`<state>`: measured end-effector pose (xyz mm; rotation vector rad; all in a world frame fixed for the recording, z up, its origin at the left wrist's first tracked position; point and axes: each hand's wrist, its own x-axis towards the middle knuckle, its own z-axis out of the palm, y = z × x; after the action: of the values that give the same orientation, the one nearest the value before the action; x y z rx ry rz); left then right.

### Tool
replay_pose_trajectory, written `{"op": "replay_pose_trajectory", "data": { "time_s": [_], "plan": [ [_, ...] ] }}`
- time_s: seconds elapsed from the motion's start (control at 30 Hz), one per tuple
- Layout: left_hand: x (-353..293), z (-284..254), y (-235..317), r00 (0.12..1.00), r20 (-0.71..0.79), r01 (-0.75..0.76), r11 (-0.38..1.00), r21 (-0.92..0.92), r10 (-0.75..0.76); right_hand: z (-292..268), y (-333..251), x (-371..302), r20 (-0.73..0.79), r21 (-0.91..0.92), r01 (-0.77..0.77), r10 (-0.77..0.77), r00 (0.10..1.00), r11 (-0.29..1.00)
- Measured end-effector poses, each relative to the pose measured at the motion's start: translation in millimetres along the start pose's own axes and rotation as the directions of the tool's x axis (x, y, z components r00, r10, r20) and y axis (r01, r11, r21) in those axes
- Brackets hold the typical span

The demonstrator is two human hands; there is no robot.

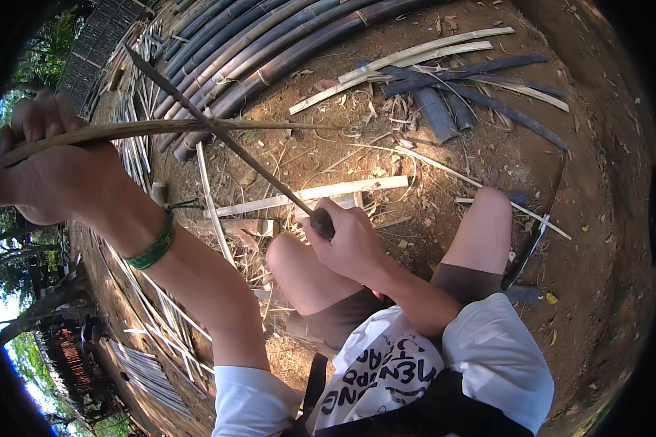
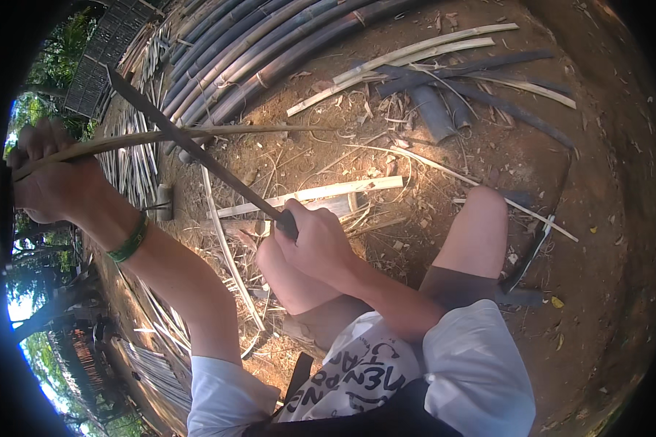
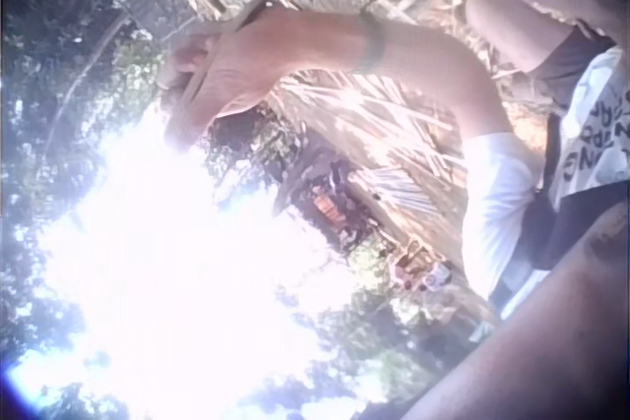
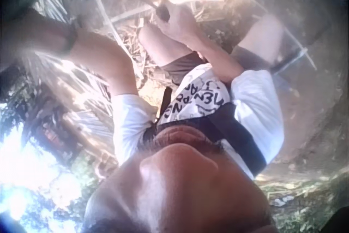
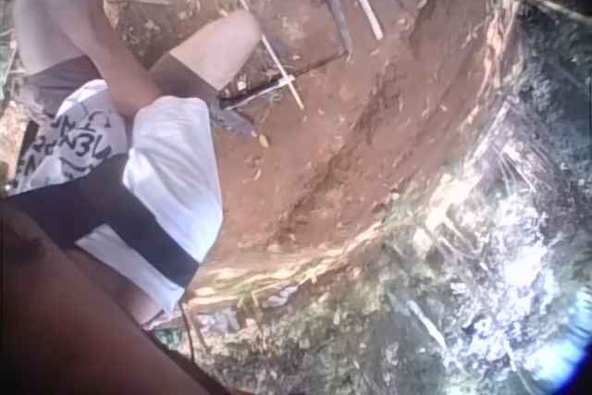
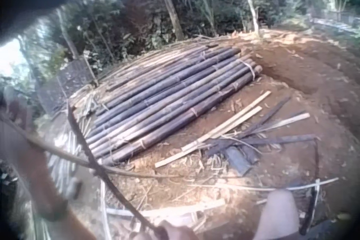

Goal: The person holds a piece of bamboo and uses a large knife to saw through it while sitting on the ground.

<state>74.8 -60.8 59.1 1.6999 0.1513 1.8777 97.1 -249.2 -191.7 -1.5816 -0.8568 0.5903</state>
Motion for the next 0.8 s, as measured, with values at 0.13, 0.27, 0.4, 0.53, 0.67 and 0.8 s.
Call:
{"op": "replay_pose_trajectory", "data": {
  "time_s": [0.13, 0.27, 0.4, 0.53, 0.67, 0.8],
  "plan": [
    [-2.8, -6.9, 1.5, 0.999, -0.017, 0.026, 0.998, -0.052, -0.027, -8.2, -31.7, -3.9, 0.024, -0.027, 0.087, -0.087, 0.996, 0.996],
    [-13.3, -4.8, 11.2, 0.999, 0.047, -0.013, 0.999, -0.047, 0.015, -1.7, -3.4, 0.2, -0.022, -0.039, -0.082, 0.081, 0.996, 0.996],
    [-12.6, -26.7, 9.4, 0.984, 0.174, 0.078, 0.957, -0.280, -0.029, -7.5, -17.4, -7.1, 0.041, -0.001, -0.040, 0.040, 0.998, 0.999],
    [-10.9, -38.1, 8.1, 0.934, 0.358, 0.209, 0.819, -0.534, -0.004, -7.5, -33.5, -8.2, 0.061, 0.030, 0.004, -0.006, 0.998, 1.000],
    [-17.2, -45.7, 8.1, 0.873, 0.483, 0.275, 0.748, -0.604, 0.070, -11.7, -3.1, -5.8, 0.046, 0.004, -0.087, 0.087, 0.995, 0.996],
    [-34.2, -42.2, 24.2, 0.894, 0.448, 0.350, 0.670, -0.655, -0.028, -24.0, -46.9, -9.1, 0.075, 0.012, 0.060, -0.060, 0.995, 0.998]
  ]
}}
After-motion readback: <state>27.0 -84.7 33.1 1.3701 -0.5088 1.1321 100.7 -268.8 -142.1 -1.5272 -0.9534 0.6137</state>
